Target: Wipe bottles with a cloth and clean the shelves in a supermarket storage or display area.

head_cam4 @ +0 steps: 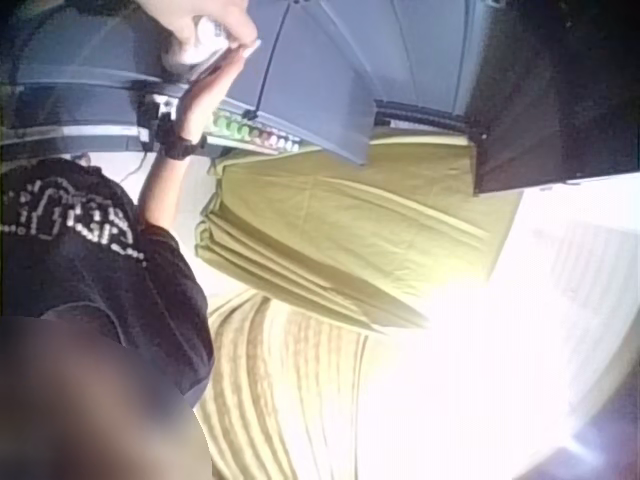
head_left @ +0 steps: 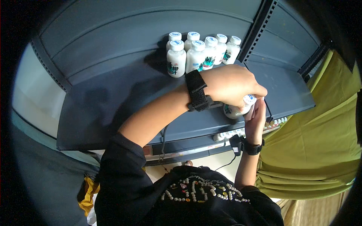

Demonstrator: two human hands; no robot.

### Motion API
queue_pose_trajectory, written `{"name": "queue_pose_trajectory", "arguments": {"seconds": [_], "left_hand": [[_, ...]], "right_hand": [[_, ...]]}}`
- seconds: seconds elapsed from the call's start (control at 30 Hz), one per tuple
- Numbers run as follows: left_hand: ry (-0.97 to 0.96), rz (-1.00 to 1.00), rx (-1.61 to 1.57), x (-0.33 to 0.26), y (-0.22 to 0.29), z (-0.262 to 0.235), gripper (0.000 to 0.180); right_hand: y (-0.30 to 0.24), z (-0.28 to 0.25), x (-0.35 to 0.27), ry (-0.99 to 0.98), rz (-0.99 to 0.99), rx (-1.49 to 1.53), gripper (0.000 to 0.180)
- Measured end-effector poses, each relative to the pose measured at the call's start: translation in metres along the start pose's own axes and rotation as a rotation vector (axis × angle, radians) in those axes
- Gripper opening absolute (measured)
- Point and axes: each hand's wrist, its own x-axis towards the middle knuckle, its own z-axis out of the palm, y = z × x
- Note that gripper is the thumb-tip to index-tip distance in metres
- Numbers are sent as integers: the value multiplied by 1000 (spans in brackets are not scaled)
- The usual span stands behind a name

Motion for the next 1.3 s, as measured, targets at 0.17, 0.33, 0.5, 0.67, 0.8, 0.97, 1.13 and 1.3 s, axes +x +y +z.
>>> {"name": "queue_pose_trajectory", "arguments": {"seconds": [0.17,0.33,0.5,0.67,0.8,0.97,1.13,1.3], "left_hand": [[31,25,23,3,0,0,30],[-6,-10,7,7,1,-11,25],[82,-53,-43,8,-2,-23,27],[154,-91,71,12,2,-30,32],[152,-82,102,20,3,-33,31],[126,-118,136,22,5,-39,32],[105,-181,121,17,5,-44,32],[96,-184,223,16,1,-37,33]], "right_hand": [[9,-1,-3,124,117,100,37],[6,3,-4,136,150,101,33],[-1,4,2,176,220,277,35],[-16,0,3,42,321,448,46],[-21,4,9,13,346,555,48],[-17,-1,12,88,385,481,40],[-14,4,15,172,249,332,36],[7,-1,23,213,192,227,36]]}}
